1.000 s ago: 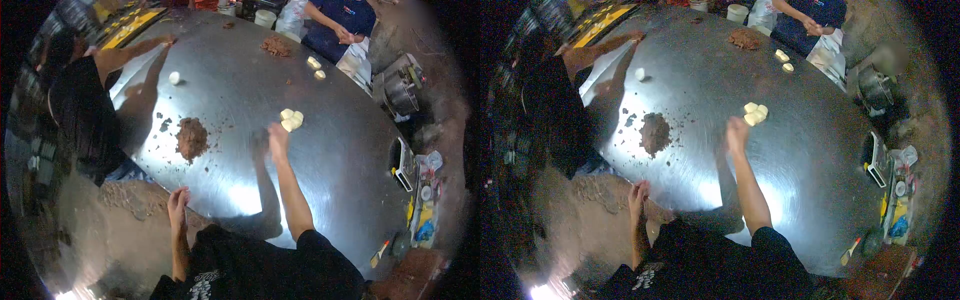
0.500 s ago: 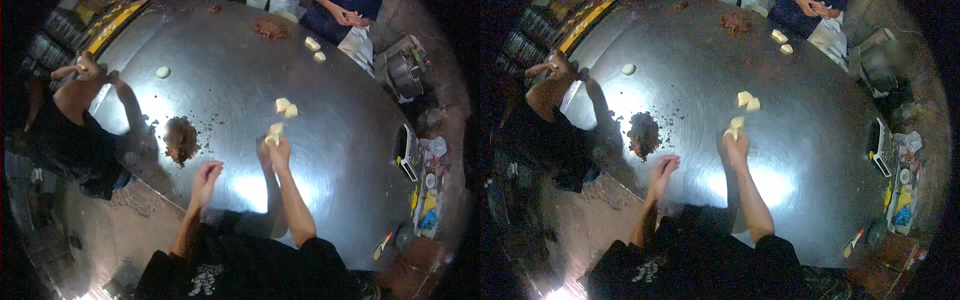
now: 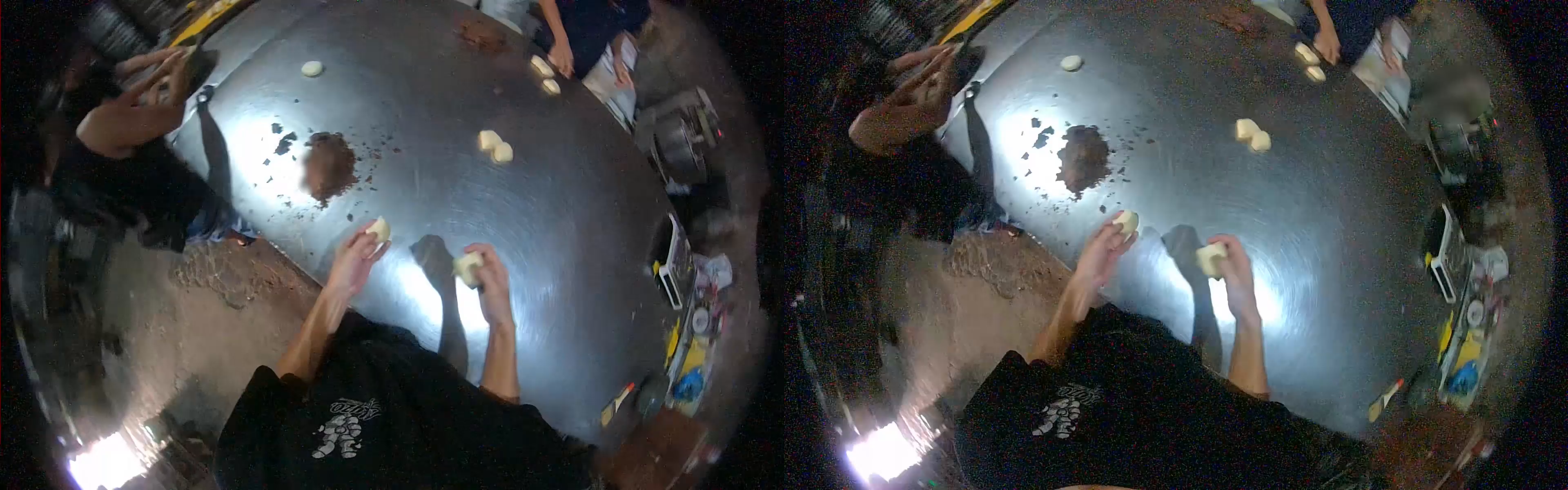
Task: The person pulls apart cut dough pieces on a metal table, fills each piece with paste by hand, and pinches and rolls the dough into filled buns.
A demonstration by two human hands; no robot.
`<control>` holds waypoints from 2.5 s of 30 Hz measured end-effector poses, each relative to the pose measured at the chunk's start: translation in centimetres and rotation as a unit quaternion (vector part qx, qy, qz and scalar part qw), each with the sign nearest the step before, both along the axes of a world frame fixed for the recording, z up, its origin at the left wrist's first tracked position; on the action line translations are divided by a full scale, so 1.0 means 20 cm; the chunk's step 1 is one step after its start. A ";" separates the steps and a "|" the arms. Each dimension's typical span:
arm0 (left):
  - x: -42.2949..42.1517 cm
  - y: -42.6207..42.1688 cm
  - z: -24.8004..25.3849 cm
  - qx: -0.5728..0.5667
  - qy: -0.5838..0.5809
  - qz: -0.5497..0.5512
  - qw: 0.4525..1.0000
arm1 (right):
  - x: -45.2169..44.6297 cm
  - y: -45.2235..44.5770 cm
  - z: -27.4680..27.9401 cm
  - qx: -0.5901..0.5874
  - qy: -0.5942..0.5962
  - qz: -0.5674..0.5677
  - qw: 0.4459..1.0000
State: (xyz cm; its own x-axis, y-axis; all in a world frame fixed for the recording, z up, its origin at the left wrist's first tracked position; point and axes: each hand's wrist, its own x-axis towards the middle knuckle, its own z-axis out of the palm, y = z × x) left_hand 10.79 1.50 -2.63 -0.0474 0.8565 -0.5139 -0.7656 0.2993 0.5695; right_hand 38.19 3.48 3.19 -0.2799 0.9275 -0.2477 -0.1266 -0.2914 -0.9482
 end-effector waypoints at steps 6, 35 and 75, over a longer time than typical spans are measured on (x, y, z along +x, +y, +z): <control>-0.17 -0.17 0.21 0.078 -0.018 -0.017 0.997 | -0.27 0.15 -0.02 0.422 -0.353 0.071 0.832; -0.69 -0.66 0.05 0.060 0.265 0.137 0.953 | -1.45 0.86 -0.26 0.484 -0.417 0.206 0.741; -0.37 -0.46 0.08 0.090 0.127 0.207 0.966 | -1.10 0.56 -0.23 0.129 -0.125 0.147 0.973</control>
State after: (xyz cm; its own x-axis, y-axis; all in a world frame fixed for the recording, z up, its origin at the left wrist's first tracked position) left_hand 3.40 -7.77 -1.07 -0.5090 0.8117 -0.2864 -0.6281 -0.1228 0.7684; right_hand 16.21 14.62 -1.38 -0.5043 0.8564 -0.1109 0.1701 -0.0274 -0.9850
